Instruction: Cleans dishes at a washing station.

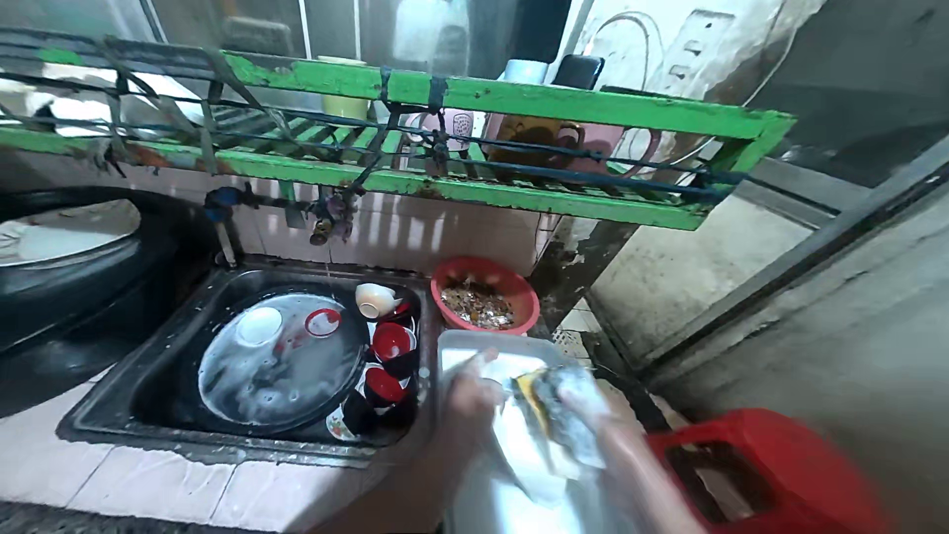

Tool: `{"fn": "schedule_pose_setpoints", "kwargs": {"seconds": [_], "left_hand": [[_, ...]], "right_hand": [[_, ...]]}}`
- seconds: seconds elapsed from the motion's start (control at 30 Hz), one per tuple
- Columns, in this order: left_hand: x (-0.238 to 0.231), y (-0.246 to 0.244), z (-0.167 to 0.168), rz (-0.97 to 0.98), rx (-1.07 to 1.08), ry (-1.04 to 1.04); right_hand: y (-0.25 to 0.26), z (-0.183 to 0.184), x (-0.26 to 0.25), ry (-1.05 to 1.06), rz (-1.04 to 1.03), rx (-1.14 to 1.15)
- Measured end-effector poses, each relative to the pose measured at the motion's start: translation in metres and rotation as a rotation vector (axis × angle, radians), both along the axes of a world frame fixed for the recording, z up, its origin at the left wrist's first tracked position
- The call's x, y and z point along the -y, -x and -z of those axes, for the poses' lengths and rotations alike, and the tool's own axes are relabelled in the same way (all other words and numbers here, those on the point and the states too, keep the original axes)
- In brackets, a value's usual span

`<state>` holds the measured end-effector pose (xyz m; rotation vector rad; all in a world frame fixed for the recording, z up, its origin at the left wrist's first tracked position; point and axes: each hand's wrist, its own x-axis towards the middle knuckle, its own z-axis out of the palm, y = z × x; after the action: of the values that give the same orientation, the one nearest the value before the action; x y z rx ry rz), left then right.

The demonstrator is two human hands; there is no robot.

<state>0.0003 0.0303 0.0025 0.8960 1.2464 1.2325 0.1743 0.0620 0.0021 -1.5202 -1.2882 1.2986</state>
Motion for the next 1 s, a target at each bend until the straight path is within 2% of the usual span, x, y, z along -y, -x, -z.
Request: {"fn": "schedule_pose_setpoints", "kwargs": {"seconds": [0.07, 0.13, 0.2, 0.23, 0.3, 0.37, 0.43, 0.57, 0.63, 0.73, 0.8, 0.83, 0.9, 1.0], "left_hand": [[-0.004, -0.014, -0.003, 0.046, -0.243, -0.148], [-0.01, -0.008, 0.0, 0.045, -0.385, -0.232], [-0.019, 0.017, -0.011, 0.17, -0.377, -0.035], [-0.024, 0.027, -0.016, 0.249, -0.373, 0.061], [-0.031, 0.033, -0.021, 0.412, -0.391, 0.142], [-0.032, 0.027, -0.026, 0.499, -0.374, 0.179], [-0.03, 0.021, -0.031, 0.474, -0.358, 0.192], [-0.023, 0.011, -0.053, 0.275, -0.358, 0.033], [-0.016, 0.003, -0.051, 0.161, -0.353, -0.027], [-0.003, -0.002, -0.018, -0.046, -0.31, -0.231], [0.001, 0.003, 0.011, -0.196, -0.251, -0.312], [0.001, 0.012, 0.019, -0.221, -0.204, -0.292], [-0.002, 0.038, 0.025, -0.285, -0.1, -0.252], [-0.002, 0.1, 0.033, -0.565, -0.043, -0.276]], "right_hand": [[0.021, 0.023, 0.012, -0.027, -0.084, 0.025], [0.032, 0.024, 0.031, -0.227, -0.315, 0.229], [0.014, 0.024, 0.03, -0.524, -0.571, 0.573], [0.004, 0.025, 0.025, -0.691, -0.62, 0.709], [-0.01, 0.026, 0.008, -1.027, -0.605, 0.867], [-0.012, 0.02, -0.01, -1.346, -0.574, 0.889], [-0.015, 0.016, -0.019, -1.44, -0.563, 0.868], [-0.012, 0.029, -0.012, -1.307, -0.389, 0.922], [0.01, 0.032, 0.017, -1.078, -0.342, 0.871], [0.041, 0.021, 0.046, -0.449, -0.266, 0.429], [0.053, 0.012, 0.049, -0.162, -0.236, 0.16], [0.056, 0.008, 0.049, -0.107, -0.262, 0.068], [0.055, -0.003, 0.049, -0.126, -0.38, 0.002], [0.037, -0.01, 0.054, -0.27, -0.493, 0.143]]}}
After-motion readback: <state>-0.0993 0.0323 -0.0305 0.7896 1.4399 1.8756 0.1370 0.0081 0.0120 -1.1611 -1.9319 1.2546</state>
